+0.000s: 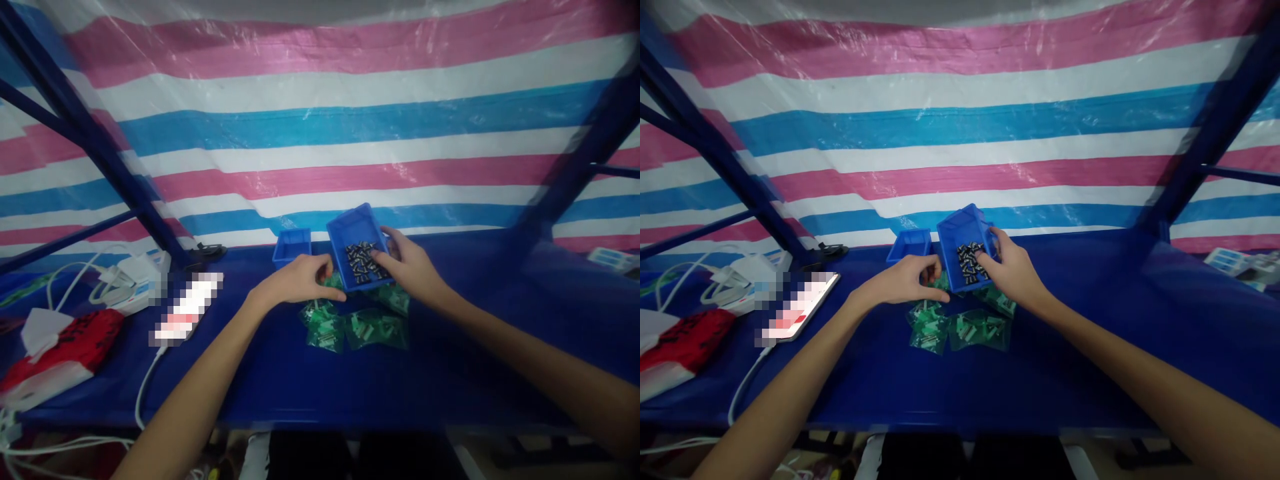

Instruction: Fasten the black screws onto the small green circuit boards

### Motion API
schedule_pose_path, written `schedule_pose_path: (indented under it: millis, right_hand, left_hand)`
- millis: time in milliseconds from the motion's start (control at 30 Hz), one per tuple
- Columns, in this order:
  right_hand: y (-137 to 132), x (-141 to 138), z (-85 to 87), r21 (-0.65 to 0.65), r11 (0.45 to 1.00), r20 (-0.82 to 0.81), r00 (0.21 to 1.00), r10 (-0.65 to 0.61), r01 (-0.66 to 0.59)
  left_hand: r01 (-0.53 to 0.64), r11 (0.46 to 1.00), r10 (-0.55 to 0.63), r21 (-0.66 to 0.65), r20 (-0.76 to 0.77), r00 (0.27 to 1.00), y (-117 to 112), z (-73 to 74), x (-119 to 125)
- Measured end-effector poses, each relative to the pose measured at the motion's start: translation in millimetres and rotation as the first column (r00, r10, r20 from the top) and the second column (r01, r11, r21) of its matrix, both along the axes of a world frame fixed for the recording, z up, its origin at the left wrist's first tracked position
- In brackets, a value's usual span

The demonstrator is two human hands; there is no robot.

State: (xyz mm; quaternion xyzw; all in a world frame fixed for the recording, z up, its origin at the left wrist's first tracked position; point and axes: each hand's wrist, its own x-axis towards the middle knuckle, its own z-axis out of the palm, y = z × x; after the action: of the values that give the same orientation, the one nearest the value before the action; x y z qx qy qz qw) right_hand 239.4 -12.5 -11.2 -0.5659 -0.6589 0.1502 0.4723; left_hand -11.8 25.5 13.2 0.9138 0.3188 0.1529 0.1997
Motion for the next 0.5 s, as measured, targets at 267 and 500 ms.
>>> schedule_pose_path:
  millis: [267,500]
  right_hand:
    - [-19.9,-17.3,4.7,0.127,0.991,0.182,0.983,0.020,-0.044]
    - [-23.1,-23.8,2.8,0.162,0.986,0.249,0.968,-0.013,-0.028]
  left_hand:
    - [0.037,0.999,-0.031,0.032,-0.179,0.983,-3.7,-3.1,-4.2]
    - [0.059,0.998,-0.049,0.036,-0.235,0.971,-2.8,-8.1,0.1]
